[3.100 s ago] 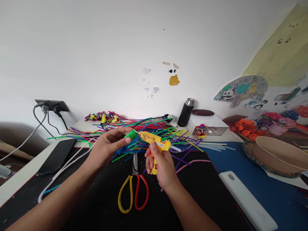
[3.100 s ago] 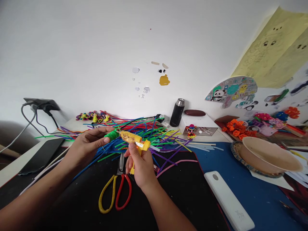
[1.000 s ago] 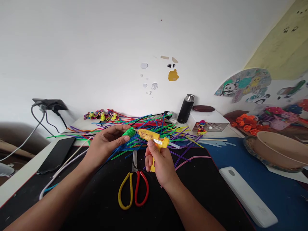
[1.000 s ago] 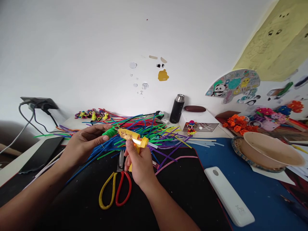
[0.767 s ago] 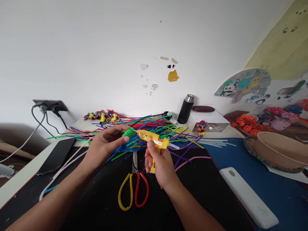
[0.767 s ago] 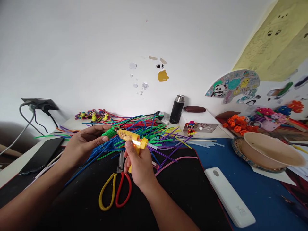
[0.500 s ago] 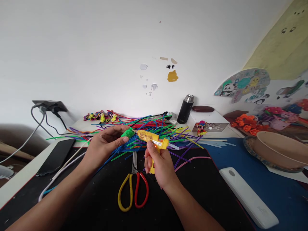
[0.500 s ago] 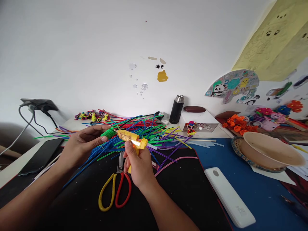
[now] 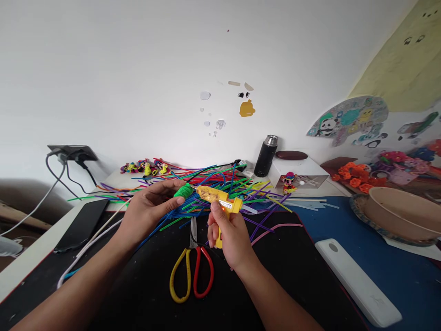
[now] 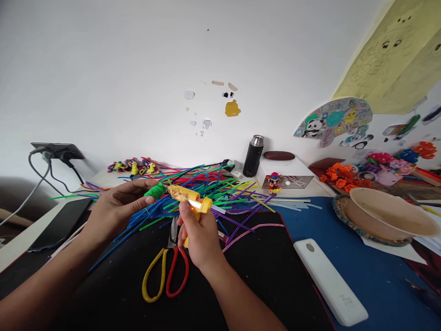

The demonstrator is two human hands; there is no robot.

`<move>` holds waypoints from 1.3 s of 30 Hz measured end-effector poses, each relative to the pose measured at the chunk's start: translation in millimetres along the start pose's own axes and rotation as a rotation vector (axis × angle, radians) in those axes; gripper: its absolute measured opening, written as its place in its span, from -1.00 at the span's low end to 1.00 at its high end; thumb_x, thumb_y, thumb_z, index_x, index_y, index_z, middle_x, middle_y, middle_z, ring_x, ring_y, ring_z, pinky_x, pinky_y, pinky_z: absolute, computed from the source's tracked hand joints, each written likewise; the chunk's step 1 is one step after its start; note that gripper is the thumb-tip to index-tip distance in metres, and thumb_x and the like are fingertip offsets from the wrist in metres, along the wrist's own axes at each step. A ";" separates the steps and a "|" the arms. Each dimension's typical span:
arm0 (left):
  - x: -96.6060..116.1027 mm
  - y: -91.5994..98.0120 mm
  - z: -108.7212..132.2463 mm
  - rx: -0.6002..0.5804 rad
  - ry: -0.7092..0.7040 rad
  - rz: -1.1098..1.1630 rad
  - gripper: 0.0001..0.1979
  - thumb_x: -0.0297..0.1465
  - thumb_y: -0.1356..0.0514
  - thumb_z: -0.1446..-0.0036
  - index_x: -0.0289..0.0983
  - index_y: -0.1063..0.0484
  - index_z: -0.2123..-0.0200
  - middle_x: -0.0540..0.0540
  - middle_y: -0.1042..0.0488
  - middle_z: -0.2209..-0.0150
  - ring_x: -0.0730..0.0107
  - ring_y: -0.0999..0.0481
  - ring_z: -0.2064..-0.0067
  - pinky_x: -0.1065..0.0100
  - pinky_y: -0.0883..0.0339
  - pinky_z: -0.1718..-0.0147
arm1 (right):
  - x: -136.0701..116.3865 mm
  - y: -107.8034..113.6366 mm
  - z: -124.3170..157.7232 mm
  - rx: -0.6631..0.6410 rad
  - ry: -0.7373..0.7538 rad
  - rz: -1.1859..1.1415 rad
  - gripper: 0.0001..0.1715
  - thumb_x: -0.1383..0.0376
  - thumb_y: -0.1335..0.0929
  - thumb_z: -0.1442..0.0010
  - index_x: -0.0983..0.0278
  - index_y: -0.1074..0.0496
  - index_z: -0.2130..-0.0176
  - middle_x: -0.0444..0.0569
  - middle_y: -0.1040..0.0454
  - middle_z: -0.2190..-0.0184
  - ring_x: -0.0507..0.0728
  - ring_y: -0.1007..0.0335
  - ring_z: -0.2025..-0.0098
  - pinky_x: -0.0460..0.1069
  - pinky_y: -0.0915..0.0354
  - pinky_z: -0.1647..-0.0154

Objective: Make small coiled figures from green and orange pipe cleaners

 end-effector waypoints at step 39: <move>-4.2 0.8 -3.5 -0.007 -0.012 -0.033 -0.52 -0.11 -0.65 0.09 -0.16 -0.76 0.11 -0.13 -0.75 0.13 0.15 -0.68 0.10 0.28 -0.59 0.11 | 3.2 0.2 -1.6 -0.002 -0.013 -0.013 -0.09 -0.52 -0.48 0.03 0.24 -0.38 0.54 -0.26 -0.19 0.78 -0.01 -0.25 0.74 -0.10 -0.12 0.65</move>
Point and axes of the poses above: each hand's wrist, its own z-axis away from the middle knuckle, its own y-axis out of the back of the hand, x = y × z, the point moved 6 cm from there along -z, towards the middle knuckle
